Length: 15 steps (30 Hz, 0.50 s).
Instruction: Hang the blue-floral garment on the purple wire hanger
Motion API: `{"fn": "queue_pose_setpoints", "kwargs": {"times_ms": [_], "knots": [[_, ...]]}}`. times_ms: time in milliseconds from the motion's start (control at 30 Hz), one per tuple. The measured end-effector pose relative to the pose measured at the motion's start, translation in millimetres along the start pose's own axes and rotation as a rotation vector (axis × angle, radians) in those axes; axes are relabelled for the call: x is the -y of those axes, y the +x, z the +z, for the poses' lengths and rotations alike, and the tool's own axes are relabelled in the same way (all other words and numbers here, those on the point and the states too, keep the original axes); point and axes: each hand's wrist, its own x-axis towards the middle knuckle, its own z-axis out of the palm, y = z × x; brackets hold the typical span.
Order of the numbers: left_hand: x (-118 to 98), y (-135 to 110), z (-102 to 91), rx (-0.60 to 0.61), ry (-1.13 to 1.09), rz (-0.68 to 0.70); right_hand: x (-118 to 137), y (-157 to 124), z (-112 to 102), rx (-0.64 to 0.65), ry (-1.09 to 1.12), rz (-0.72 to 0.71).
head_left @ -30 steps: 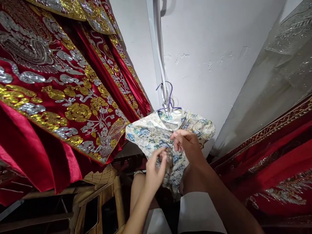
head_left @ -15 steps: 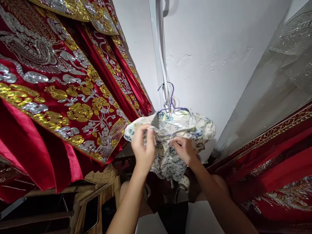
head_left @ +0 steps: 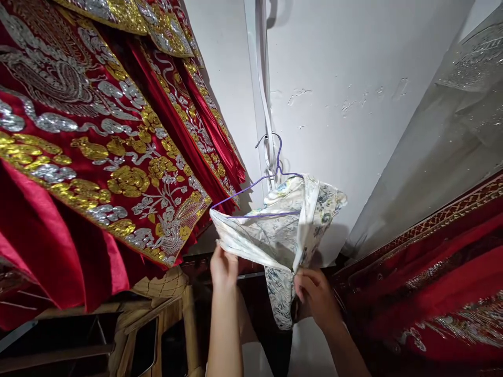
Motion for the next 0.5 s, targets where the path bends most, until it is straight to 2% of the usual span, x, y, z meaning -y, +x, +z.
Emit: {"fn": "queue_pose_setpoints", "kwargs": {"times_ms": [67,133,200,267,333,400,500], "knots": [[23.3,-19.9,-0.8,0.052,0.088,-0.028,-18.6,-6.4,-12.8,-0.004,0.071,0.043],[35.1,-37.9,0.3,0.149,0.218,-0.042,-33.2,-14.2,-28.1,0.073,0.051,0.119],[36.3,-52.3,4.0,0.249,0.298,-0.048,-40.9,-22.5,-41.6,0.236,-0.01,0.209],[31.3,-64.6,9.7,0.354,0.285,-0.041,-42.7,-28.5,-50.8,0.42,-0.086,0.3],[24.8,-77.4,16.1,0.466,0.24,-0.035,-41.3,-29.7,-55.2,0.49,-0.156,0.331],[20.1,-92.6,21.7,0.595,0.239,-0.022,-39.1,-25.4,-55.6,0.374,-0.207,0.255],[16.3,-118.4,28.6,0.84,0.401,0.043,-34.6,-12.6,-48.8,0.065,-0.211,0.106]]}}
